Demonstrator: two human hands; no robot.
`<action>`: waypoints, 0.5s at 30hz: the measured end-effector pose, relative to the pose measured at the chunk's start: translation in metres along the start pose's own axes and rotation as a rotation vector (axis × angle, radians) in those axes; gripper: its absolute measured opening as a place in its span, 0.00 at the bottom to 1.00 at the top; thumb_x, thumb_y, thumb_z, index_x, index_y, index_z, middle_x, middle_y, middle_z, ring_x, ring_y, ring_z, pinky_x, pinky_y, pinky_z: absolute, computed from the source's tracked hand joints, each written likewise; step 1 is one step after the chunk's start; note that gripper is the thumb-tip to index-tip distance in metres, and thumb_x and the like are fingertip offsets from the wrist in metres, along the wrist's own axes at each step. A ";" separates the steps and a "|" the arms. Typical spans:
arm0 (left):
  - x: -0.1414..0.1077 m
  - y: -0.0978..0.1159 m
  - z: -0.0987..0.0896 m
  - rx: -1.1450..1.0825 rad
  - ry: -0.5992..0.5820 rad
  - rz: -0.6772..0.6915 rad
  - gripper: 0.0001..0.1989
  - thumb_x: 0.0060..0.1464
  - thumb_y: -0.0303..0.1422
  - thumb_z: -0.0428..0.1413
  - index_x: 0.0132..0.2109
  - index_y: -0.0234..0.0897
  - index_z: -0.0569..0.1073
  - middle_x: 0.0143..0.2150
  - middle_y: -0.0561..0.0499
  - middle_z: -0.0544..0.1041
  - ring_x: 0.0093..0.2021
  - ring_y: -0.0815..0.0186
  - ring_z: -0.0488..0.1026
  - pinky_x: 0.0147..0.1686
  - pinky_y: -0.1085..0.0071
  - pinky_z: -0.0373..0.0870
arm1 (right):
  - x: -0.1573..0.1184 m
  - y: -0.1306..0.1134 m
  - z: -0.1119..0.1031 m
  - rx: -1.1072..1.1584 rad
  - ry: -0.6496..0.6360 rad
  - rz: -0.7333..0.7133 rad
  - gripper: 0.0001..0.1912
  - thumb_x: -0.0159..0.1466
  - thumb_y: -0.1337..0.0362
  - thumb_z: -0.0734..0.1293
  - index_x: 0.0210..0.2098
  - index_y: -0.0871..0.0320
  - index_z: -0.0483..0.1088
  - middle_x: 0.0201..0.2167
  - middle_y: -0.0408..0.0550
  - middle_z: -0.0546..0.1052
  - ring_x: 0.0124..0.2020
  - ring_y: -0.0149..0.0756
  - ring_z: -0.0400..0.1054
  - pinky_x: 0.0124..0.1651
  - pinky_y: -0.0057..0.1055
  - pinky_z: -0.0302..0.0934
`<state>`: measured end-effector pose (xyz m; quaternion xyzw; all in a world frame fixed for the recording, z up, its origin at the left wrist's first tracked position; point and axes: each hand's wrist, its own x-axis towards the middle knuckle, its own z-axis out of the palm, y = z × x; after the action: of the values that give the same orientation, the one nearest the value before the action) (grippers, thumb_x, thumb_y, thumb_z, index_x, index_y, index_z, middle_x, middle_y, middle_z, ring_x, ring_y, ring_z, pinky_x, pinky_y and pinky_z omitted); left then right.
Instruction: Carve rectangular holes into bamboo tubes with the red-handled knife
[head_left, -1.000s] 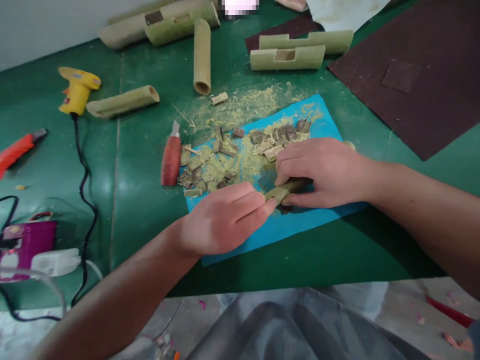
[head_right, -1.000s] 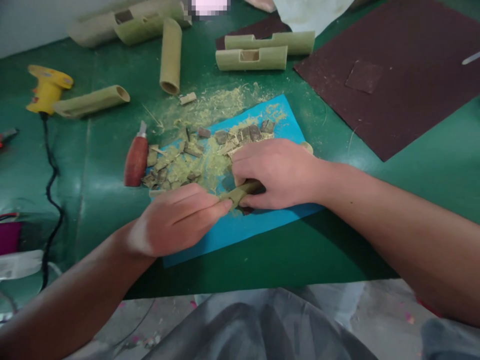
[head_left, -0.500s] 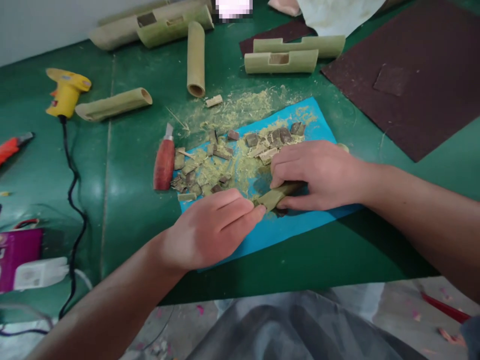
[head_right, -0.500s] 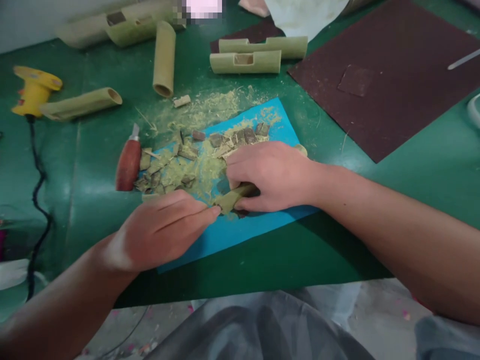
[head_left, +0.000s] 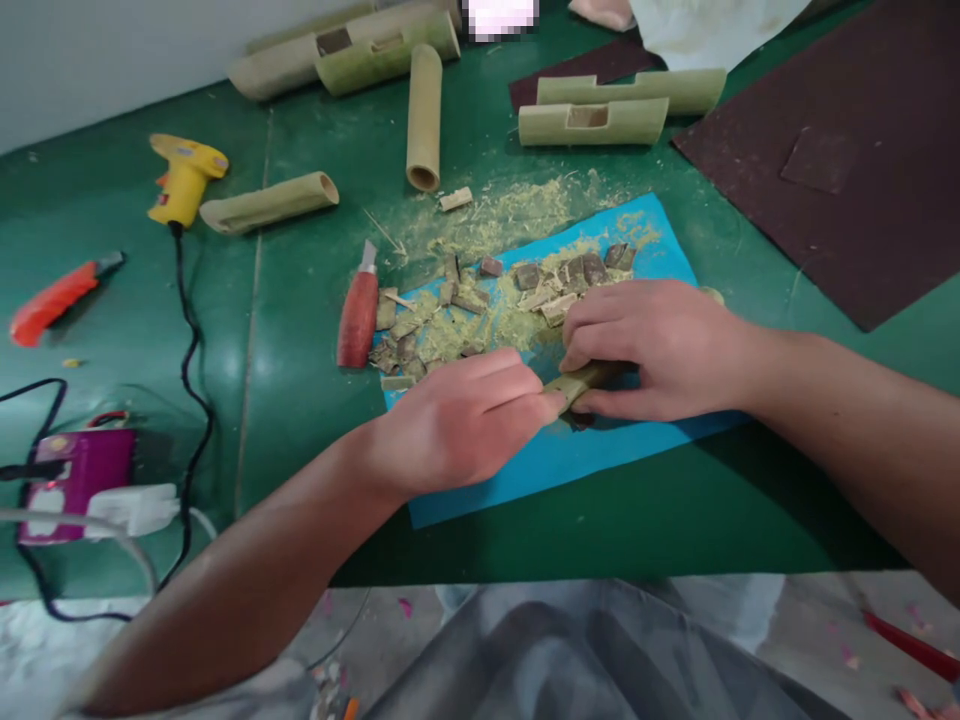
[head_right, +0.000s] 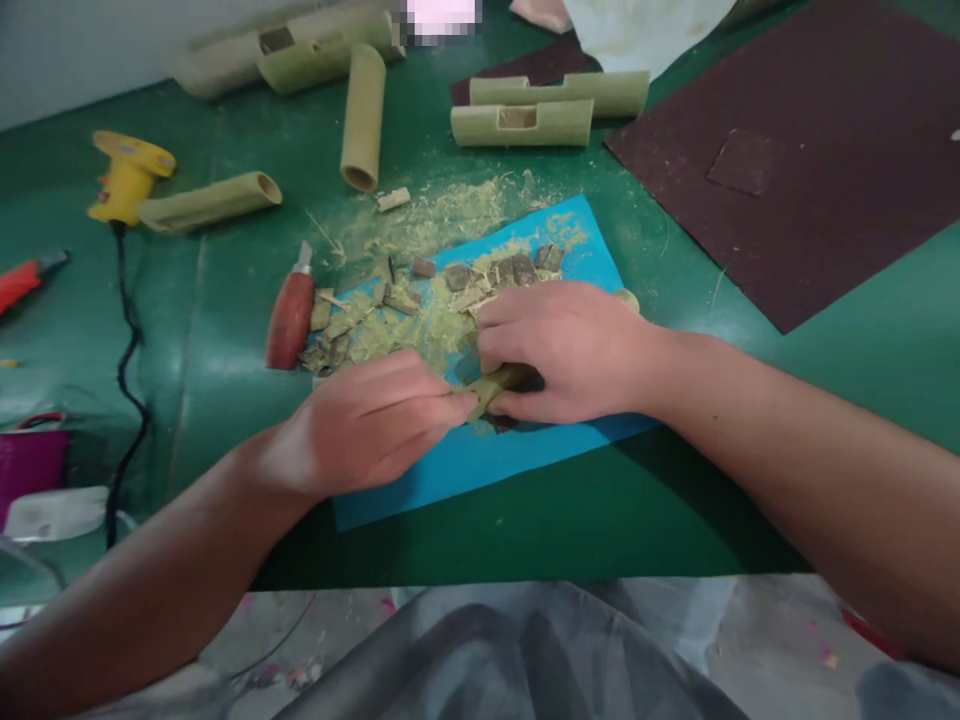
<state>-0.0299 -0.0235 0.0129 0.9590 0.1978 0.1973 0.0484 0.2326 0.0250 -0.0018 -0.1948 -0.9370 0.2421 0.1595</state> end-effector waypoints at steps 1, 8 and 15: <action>0.000 0.000 0.000 0.017 0.016 -0.001 0.22 0.80 0.30 0.46 0.38 0.36 0.78 0.32 0.49 0.81 0.31 0.65 0.74 0.29 0.67 0.70 | 0.000 0.001 0.001 -0.022 0.003 -0.015 0.12 0.72 0.54 0.69 0.38 0.55 0.75 0.37 0.49 0.78 0.42 0.43 0.71 0.41 0.37 0.57; -0.008 0.005 -0.008 0.088 0.129 -0.020 0.06 0.72 0.24 0.56 0.49 0.34 0.78 0.36 0.50 0.85 0.32 0.64 0.77 0.32 0.66 0.73 | -0.003 -0.004 0.003 -0.182 0.074 -0.038 0.11 0.75 0.57 0.66 0.46 0.56 0.77 0.43 0.52 0.82 0.45 0.45 0.73 0.46 0.40 0.60; -0.013 0.001 -0.006 0.005 0.161 -0.173 0.06 0.71 0.26 0.59 0.51 0.37 0.79 0.43 0.48 0.86 0.41 0.64 0.82 0.43 0.66 0.80 | -0.005 -0.009 0.004 -0.257 0.074 -0.045 0.10 0.75 0.60 0.65 0.42 0.58 0.77 0.42 0.53 0.82 0.45 0.45 0.73 0.45 0.41 0.61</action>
<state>-0.0432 -0.0293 0.0135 0.9195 0.2837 0.2682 0.0467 0.2329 0.0139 -0.0021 -0.2014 -0.9579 0.1093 0.1729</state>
